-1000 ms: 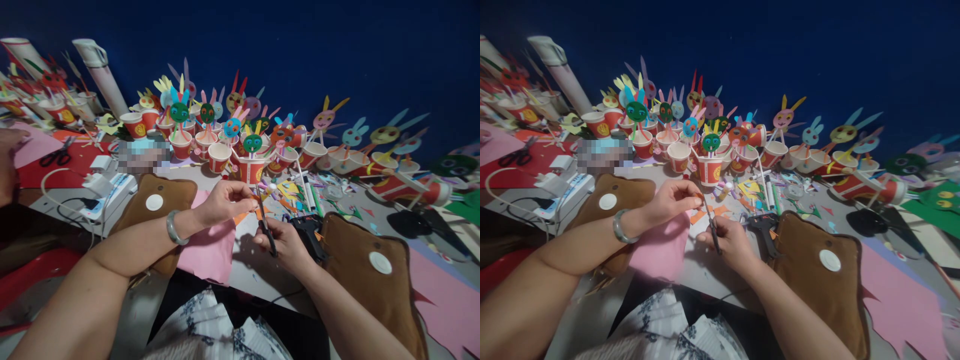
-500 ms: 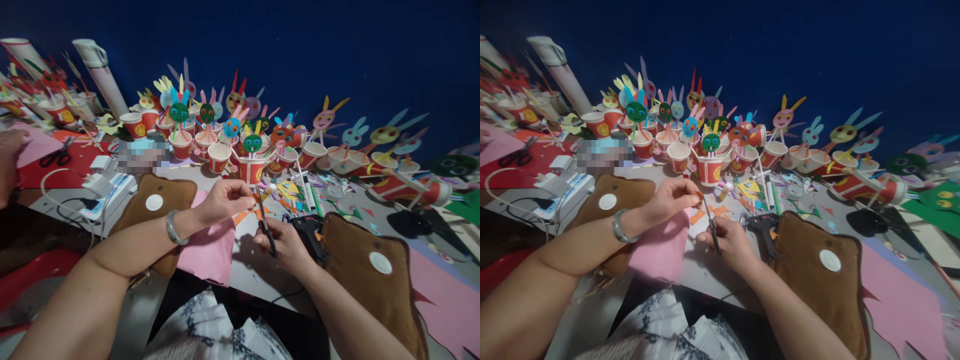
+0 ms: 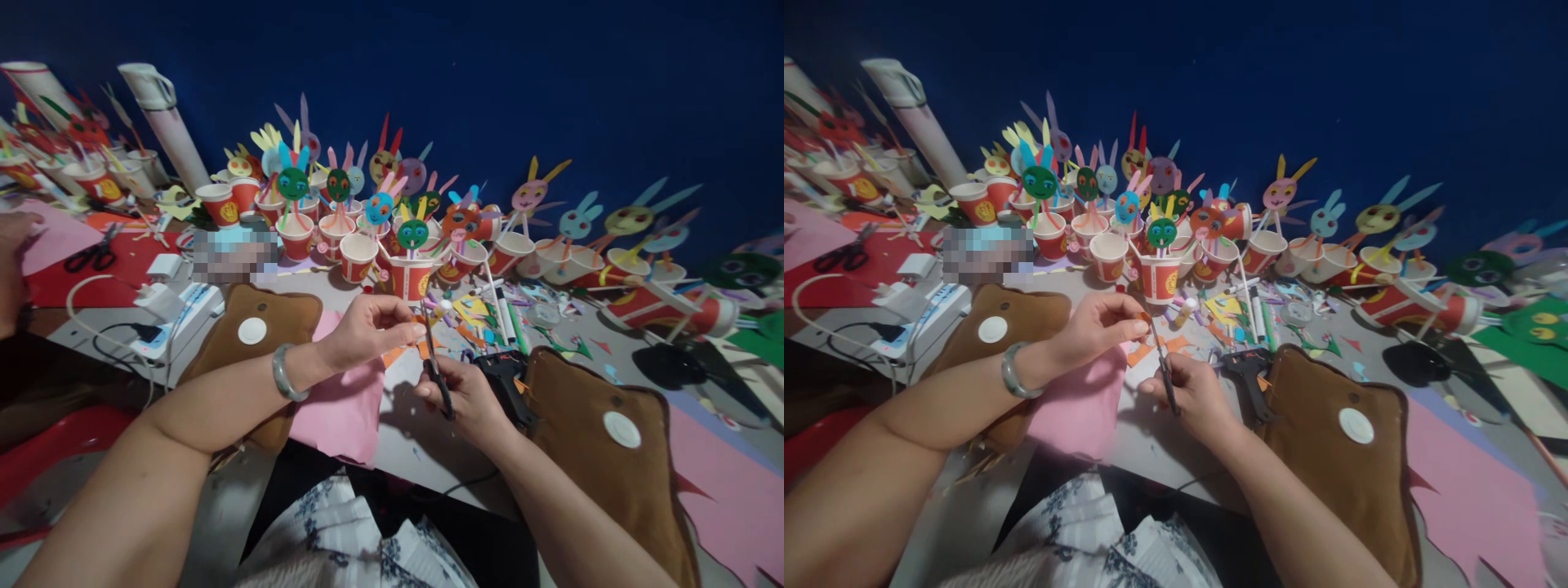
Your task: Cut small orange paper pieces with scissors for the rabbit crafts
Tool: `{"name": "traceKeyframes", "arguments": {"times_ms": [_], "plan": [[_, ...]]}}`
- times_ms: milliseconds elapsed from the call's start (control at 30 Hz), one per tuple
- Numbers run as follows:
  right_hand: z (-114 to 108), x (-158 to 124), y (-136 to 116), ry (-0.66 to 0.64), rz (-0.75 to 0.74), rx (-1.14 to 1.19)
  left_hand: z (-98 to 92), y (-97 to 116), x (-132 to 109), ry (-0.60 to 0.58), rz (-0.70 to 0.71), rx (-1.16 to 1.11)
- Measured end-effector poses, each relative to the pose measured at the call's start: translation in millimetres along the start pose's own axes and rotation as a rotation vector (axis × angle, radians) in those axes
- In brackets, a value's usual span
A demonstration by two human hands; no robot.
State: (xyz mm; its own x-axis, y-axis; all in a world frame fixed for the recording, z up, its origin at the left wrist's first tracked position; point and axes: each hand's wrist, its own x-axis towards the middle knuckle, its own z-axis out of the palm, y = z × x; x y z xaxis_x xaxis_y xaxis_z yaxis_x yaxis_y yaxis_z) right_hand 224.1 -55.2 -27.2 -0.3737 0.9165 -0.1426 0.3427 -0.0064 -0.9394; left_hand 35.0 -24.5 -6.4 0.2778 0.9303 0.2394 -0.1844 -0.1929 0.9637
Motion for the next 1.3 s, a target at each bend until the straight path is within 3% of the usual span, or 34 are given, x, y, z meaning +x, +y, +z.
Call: {"name": "traceKeyframes", "arguments": {"times_ms": [1300], "plan": [[0.4, 0.5, 1.6, -0.006, -0.016, 0.028, -0.2, 2.9, 0.8, -0.009, -0.002, 0.026]]}}
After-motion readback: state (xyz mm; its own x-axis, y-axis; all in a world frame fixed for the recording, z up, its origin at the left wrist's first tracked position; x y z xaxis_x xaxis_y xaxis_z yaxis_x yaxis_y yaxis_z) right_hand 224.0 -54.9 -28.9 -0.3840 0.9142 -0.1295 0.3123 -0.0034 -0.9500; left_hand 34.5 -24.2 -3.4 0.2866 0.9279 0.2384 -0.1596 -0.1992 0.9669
